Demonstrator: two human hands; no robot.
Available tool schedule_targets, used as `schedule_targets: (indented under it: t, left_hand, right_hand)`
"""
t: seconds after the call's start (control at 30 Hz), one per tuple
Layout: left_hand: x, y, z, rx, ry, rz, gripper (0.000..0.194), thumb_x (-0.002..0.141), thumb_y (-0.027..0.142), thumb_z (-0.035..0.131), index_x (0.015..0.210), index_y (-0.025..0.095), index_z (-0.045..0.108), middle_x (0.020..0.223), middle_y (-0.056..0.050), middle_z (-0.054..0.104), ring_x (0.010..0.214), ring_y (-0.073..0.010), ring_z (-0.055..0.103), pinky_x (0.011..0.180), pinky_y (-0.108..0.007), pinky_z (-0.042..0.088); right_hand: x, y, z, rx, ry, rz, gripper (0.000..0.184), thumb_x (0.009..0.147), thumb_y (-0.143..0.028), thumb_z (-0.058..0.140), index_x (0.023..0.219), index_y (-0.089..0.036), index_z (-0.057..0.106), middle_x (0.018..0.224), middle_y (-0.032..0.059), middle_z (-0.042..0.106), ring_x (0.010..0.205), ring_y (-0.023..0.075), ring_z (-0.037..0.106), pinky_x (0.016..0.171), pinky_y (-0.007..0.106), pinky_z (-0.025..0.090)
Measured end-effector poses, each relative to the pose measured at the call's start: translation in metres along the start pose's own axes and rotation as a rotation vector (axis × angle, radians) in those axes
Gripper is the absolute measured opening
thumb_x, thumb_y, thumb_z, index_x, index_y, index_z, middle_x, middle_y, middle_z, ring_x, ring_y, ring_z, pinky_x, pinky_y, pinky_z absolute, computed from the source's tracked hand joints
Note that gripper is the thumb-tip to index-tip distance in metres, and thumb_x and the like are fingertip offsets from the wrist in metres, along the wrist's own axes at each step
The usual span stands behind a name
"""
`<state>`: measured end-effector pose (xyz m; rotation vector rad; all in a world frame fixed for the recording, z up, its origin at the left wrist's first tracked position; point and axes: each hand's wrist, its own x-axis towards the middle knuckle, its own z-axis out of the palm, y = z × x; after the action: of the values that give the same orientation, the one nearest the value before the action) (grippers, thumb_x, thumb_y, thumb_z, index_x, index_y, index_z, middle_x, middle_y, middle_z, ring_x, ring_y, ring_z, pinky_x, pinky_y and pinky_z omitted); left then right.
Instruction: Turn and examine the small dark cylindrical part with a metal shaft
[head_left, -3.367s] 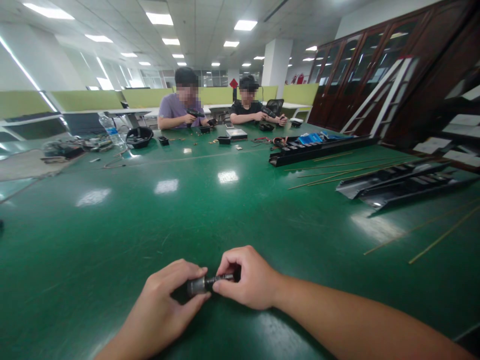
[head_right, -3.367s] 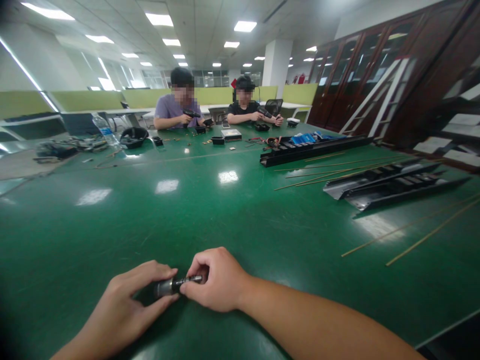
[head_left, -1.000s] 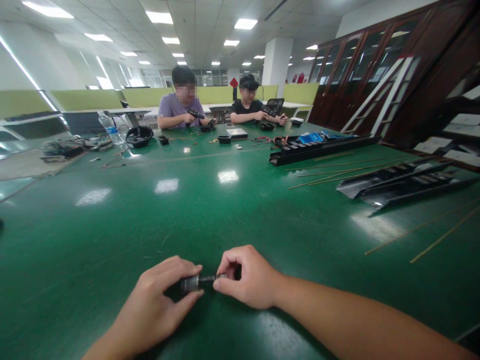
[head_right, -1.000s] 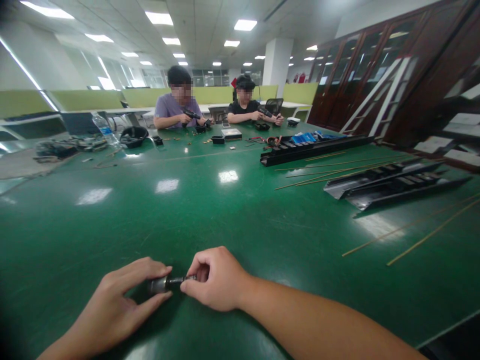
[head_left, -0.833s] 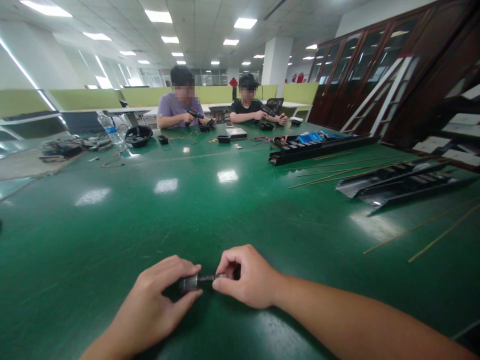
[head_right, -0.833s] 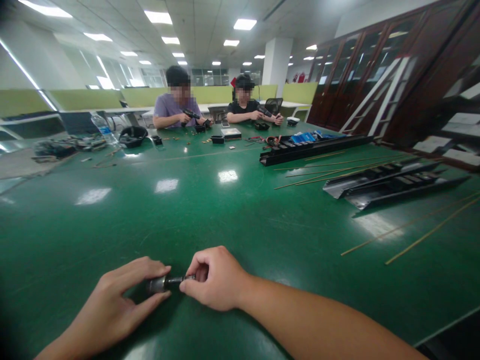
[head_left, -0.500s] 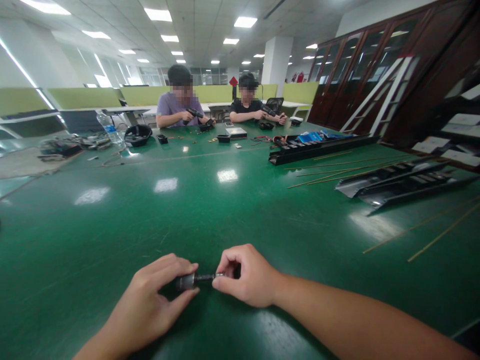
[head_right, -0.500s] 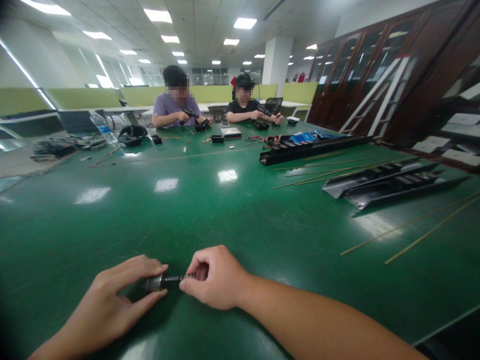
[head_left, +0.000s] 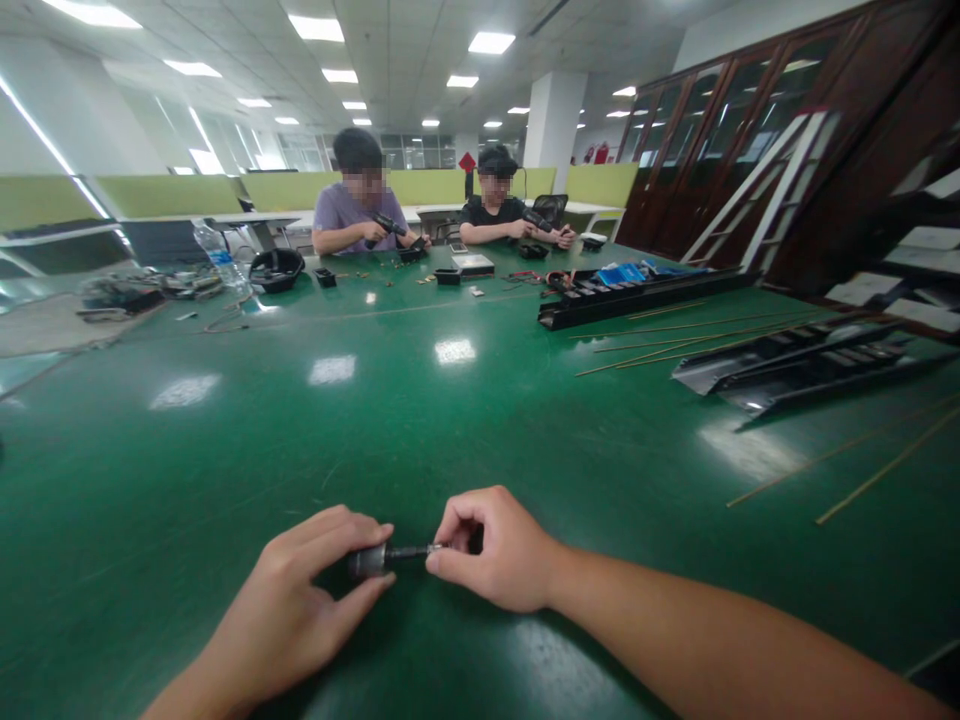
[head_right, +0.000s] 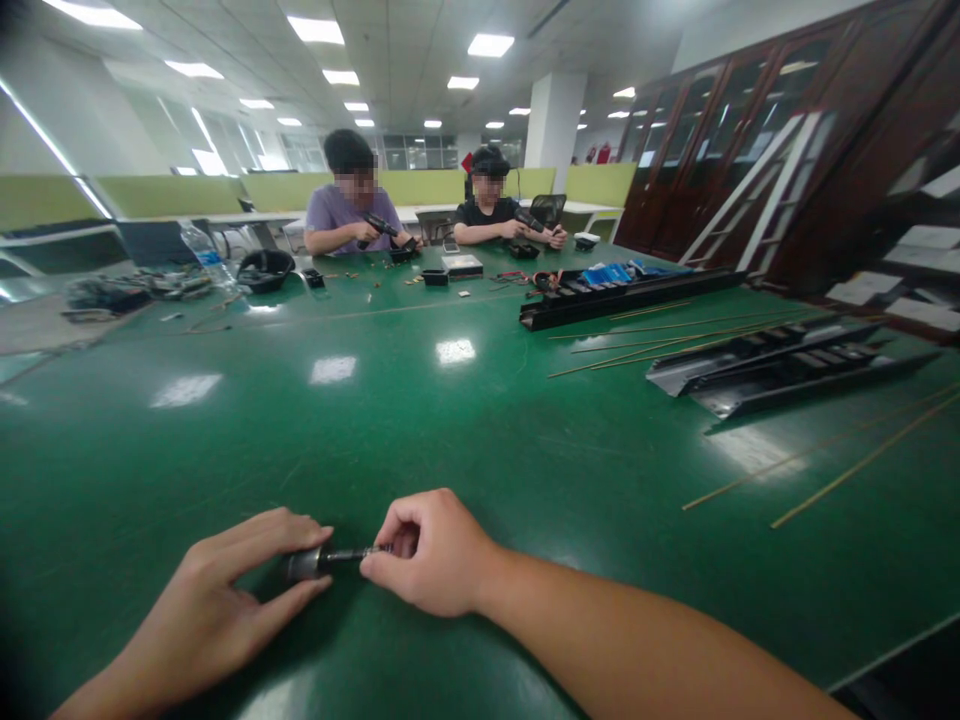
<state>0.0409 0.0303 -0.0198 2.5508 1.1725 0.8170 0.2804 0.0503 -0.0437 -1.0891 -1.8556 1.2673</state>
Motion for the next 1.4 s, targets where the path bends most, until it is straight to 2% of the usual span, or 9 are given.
schedule_targets:
  t: [0.6,1.07,1.4]
  left_hand:
    - [-0.0023,-0.0023,-0.0022,0.001,0.01,-0.008,0.025,0.085,0.022,0.069,0.109,0.024,0.063,0.099,-0.002,0.069,0.09,-0.0138,0.066,0.079,-0.022,0.054]
    - [-0.001,-0.0013,-0.0034,0.003,0.015,-0.01,0.024,0.084,0.021,0.071,0.107,0.023,0.064,0.098,-0.001,0.069,0.089,-0.0136,0.066,0.078,-0.022,0.055]
    - [0.0002,-0.0013,-0.0036,0.019,0.033,-0.006,0.022,0.084,0.023,0.07,0.106,0.022,0.066,0.098,-0.003,0.07,0.089,-0.0155,0.068,0.079,-0.023,0.056]
  right_hand:
    - [0.0002,-0.0002,-0.0008,0.025,0.027,-0.016,0.016,0.072,-0.028,0.072,0.071,-0.013,0.067,0.058,-0.0008,0.059,0.053,0.0103,0.05,0.051,0.021,0.037]
    - [0.0001,-0.0037,-0.001,0.034,0.071,-0.01,0.012,0.064,-0.018,0.076,0.069,-0.014,0.065,0.058,-0.001,0.061,0.052,0.0102,0.053,0.051,0.02,0.038]
    - [0.0006,-0.0039,-0.0006,0.047,0.073,0.005,0.011,0.063,-0.015,0.074,0.069,-0.014,0.065,0.058,-0.0014,0.061,0.052,0.01,0.053,0.05,0.02,0.039]
